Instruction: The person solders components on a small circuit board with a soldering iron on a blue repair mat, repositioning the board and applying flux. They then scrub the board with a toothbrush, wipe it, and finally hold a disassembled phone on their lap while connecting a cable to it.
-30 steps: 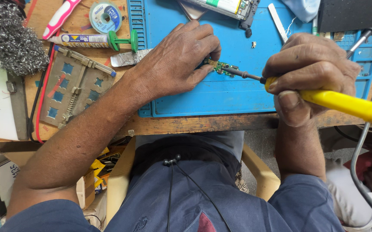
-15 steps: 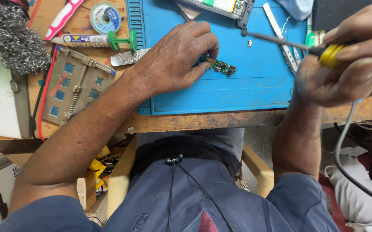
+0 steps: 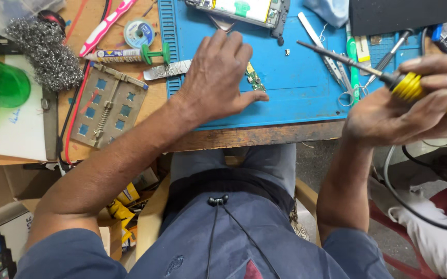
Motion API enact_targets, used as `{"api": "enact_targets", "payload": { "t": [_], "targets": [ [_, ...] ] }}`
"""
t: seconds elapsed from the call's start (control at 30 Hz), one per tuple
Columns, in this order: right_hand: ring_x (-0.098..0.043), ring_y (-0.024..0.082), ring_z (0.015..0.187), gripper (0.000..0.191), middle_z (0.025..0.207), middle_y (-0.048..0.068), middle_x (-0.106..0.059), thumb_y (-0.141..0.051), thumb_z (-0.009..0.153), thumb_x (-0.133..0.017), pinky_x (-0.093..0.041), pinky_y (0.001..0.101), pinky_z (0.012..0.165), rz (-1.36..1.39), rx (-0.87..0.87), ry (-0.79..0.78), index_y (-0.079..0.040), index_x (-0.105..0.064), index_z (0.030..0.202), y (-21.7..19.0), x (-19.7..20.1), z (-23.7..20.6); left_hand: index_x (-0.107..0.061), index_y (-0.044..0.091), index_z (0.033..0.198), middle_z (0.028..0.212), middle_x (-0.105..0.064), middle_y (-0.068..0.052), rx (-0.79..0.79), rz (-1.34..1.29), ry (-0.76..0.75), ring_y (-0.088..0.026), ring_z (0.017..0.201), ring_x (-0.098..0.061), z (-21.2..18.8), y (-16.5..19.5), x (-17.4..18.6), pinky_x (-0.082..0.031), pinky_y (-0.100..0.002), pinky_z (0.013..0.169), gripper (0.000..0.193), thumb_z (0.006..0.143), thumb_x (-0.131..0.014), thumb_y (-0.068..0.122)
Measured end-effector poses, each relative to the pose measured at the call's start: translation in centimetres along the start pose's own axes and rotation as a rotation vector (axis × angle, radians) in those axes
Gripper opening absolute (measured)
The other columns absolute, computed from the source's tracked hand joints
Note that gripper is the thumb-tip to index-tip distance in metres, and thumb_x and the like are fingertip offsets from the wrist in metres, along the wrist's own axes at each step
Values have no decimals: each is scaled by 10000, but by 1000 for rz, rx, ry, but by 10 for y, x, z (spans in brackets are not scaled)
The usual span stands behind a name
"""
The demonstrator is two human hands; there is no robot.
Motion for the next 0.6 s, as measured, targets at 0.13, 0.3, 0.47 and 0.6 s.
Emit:
{"api": "enact_targets", "payload": {
  "t": [0.13,0.3,0.47,0.6],
  "targets": [
    [-679,317,966,353,1190,234,-542,-163,1087,-423,-645,391,861,22,-110,-82,16,-309,1369,-34,4,4,-649,-67,1031,1040,-571,-185,16,22,-170,-316,1003,-530,1,8,-9,-449,-472,880,577,818,-874,420],
    [-634,243,890,277,1059,145,-531,-293,1149,-466,-608,293,782,-70,-153,-220,-22,-422,1114,-68,-11,16,-606,4,1411,1372,-594,-135,-82,-165,-84,-328,1227,-518,-6,0,24,-395,-465,1014,676,773,-772,151],
    [-637,178,936,361,1150,121,-557,-401,1109,-570,-595,216,709,-37,-386,-106,-80,-421,1176,-77,22,10,-633,61,1421,1397,-632,-118,111,-249,107,-299,1328,-573,-49,-1,65,-445,-438,1164,522,914,-731,-11],
    [-657,163,933,412,1230,128,-601,-314,1076,-685,-577,239,786,53,-496,206,-118,-432,1336,-70,89,11,-660,57,1322,1288,-657,-130,242,-269,275,-297,1277,-625,-92,23,77,-491,-406,1132,425,923,-786,-16]
  ]
}}
Point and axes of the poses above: each hand's wrist, its own z-axis towards the middle knuckle, its own x-axis out of the back of the hand, y = z × x, the point moved 5 cm from there along z, towards the middle knuckle
